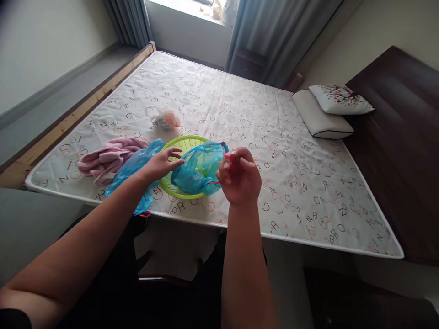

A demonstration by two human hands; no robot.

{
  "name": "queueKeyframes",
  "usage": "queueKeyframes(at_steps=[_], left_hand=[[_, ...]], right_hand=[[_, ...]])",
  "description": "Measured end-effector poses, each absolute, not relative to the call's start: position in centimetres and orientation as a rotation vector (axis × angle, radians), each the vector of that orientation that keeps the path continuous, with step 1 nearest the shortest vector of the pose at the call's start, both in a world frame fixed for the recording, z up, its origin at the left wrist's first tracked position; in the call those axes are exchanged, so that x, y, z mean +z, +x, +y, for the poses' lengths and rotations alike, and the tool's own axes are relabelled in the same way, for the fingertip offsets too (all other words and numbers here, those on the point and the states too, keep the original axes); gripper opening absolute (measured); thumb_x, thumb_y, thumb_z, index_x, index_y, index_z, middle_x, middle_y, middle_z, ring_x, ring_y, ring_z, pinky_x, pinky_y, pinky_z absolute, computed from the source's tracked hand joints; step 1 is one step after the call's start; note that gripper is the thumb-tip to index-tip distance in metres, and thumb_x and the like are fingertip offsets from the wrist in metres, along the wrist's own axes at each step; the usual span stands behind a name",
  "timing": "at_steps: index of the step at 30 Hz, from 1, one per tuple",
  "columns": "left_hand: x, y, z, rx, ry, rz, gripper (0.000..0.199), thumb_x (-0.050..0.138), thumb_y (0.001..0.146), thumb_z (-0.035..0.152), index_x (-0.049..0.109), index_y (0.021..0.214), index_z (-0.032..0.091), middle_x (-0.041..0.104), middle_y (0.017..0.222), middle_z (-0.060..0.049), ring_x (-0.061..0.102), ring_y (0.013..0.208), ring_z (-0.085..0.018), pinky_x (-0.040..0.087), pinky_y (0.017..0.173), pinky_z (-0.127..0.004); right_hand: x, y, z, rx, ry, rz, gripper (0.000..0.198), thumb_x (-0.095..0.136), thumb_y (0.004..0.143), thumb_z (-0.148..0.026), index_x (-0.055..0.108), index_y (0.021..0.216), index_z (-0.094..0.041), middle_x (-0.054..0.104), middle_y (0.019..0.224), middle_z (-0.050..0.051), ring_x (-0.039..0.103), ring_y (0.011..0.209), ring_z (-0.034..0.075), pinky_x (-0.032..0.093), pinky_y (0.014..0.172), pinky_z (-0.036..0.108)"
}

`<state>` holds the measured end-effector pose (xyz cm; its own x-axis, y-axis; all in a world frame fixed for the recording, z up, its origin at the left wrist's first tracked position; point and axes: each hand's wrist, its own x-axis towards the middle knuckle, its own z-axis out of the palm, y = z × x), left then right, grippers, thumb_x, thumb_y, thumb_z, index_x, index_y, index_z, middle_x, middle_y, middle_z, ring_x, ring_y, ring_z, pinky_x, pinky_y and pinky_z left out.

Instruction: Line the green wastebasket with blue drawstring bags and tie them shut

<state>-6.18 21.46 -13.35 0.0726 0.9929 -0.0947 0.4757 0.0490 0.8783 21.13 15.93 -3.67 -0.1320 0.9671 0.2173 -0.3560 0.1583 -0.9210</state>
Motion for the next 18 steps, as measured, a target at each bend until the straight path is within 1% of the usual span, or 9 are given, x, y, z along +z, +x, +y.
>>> queueKeyframes(at_steps=[2, 5, 7, 9, 10, 13, 15, 16, 18], left_hand=[[-13.5, -6.2, 21.5, 0.778, 1.530, 1.496, 0.051, 0.084, 0.086, 0.032, 0.076, 0.134, 0.016, 0.082, 0.121, -0.013, 0.078, 0.105, -0.027, 0.063, 0.094, -0.039], [-13.8, -6.1, 21.6, 0.742, 1.536, 1.478, 0.046, 0.083, 0.085, 0.031, 0.080, 0.128, 0.016, 0.081, 0.103, -0.010, 0.076, 0.091, -0.024, 0.061, 0.086, -0.038], [-13.8, -5.9, 21.6, 0.772, 1.556, 1.426, 0.045, 0.085, 0.082, 0.033, 0.081, 0.124, 0.016, 0.078, 0.094, -0.007, 0.073, 0.086, -0.022, 0.059, 0.083, -0.037], [-13.6, -5.7, 21.5, 0.827, 1.557, 1.330, 0.047, 0.087, 0.079, 0.035, 0.082, 0.122, 0.016, 0.075, 0.090, -0.005, 0.070, 0.083, -0.020, 0.058, 0.079, -0.034], [-13.5, -5.6, 21.5, 0.855, 1.550, 1.280, 0.047, 0.088, 0.078, 0.035, 0.082, 0.121, 0.017, 0.073, 0.089, -0.004, 0.068, 0.082, -0.019, 0.057, 0.077, -0.033], [-12.9, -5.2, 21.1, 0.912, 1.520, 1.166, 0.044, 0.090, 0.076, 0.035, 0.080, 0.114, 0.017, 0.068, 0.085, -0.001, 0.065, 0.079, -0.016, 0.055, 0.073, -0.030], [-12.5, -5.0, 20.9, 0.896, 1.489, 1.085, 0.044, 0.091, 0.075, 0.036, 0.079, 0.113, 0.016, 0.068, 0.085, -0.001, 0.066, 0.079, -0.016, 0.056, 0.076, -0.031], [-12.3, -4.9, 20.7, 0.871, 1.470, 1.032, 0.045, 0.091, 0.075, 0.038, 0.078, 0.113, 0.016, 0.069, 0.086, -0.002, 0.067, 0.081, -0.017, 0.057, 0.078, -0.033], [-12.0, -4.9, 20.6, 0.819, 1.433, 0.935, 0.048, 0.092, 0.076, 0.040, 0.079, 0.115, 0.016, 0.073, 0.090, -0.004, 0.071, 0.087, -0.019, 0.060, 0.085, -0.036]], right_hand=[[-4.0, 20.8, 16.2, 1.330, -0.827, -1.120, 0.023, 0.061, 0.093, -0.052, 0.053, 0.094, -0.031, 0.052, 0.072, -0.007, 0.035, 0.045, 0.009, 0.030, 0.045, 0.026], [-5.0, 19.9, 16.5, 1.326, -0.972, -1.089, 0.020, 0.067, 0.090, -0.045, 0.058, 0.097, -0.029, 0.062, 0.077, -0.006, 0.036, 0.045, 0.006, 0.026, 0.044, 0.025], [-6.0, 19.2, 16.6, 1.317, -1.094, -1.123, 0.022, 0.071, 0.091, -0.044, 0.063, 0.101, -0.027, 0.069, 0.082, -0.005, 0.036, 0.045, 0.005, 0.026, 0.044, 0.024], [-7.1, 18.5, 16.6, 1.331, -1.244, -1.199, 0.032, 0.073, 0.093, -0.051, 0.066, 0.110, -0.025, 0.076, 0.088, -0.001, 0.042, 0.049, 0.006, 0.032, 0.046, 0.023], [-7.7, 18.2, 16.6, 1.342, -1.319, -1.245, 0.039, 0.074, 0.094, -0.055, 0.066, 0.116, -0.024, 0.078, 0.094, 0.002, 0.048, 0.054, 0.008, 0.037, 0.048, 0.023], [-9.0, 17.1, 16.5, 1.369, -1.477, -1.322, 0.063, 0.076, 0.092, -0.066, 0.063, 0.135, -0.022, 0.080, 0.113, 0.010, 0.067, 0.078, 0.015, 0.052, 0.057, 0.024], [-9.5, 16.4, 16.4, 1.395, -1.497, -1.289, 0.076, 0.080, 0.087, -0.067, 0.059, 0.145, -0.022, 0.077, 0.122, 0.011, 0.071, 0.090, 0.021, 0.056, 0.057, 0.026], [-9.6, 16.1, 16.4, 1.407, -1.493, -1.257, 0.080, 0.083, 0.084, -0.067, 0.058, 0.146, -0.023, 0.075, 0.123, 0.011, 0.072, 0.093, 0.022, 0.057, 0.055, 0.027], [-9.8, 15.8, 16.6, 1.415, -1.479, -1.199, 0.076, 0.086, 0.079, -0.063, 0.062, 0.140, -0.023, 0.072, 0.118, 0.009, 0.071, 0.095, 0.023, 0.058, 0.053, 0.026]])
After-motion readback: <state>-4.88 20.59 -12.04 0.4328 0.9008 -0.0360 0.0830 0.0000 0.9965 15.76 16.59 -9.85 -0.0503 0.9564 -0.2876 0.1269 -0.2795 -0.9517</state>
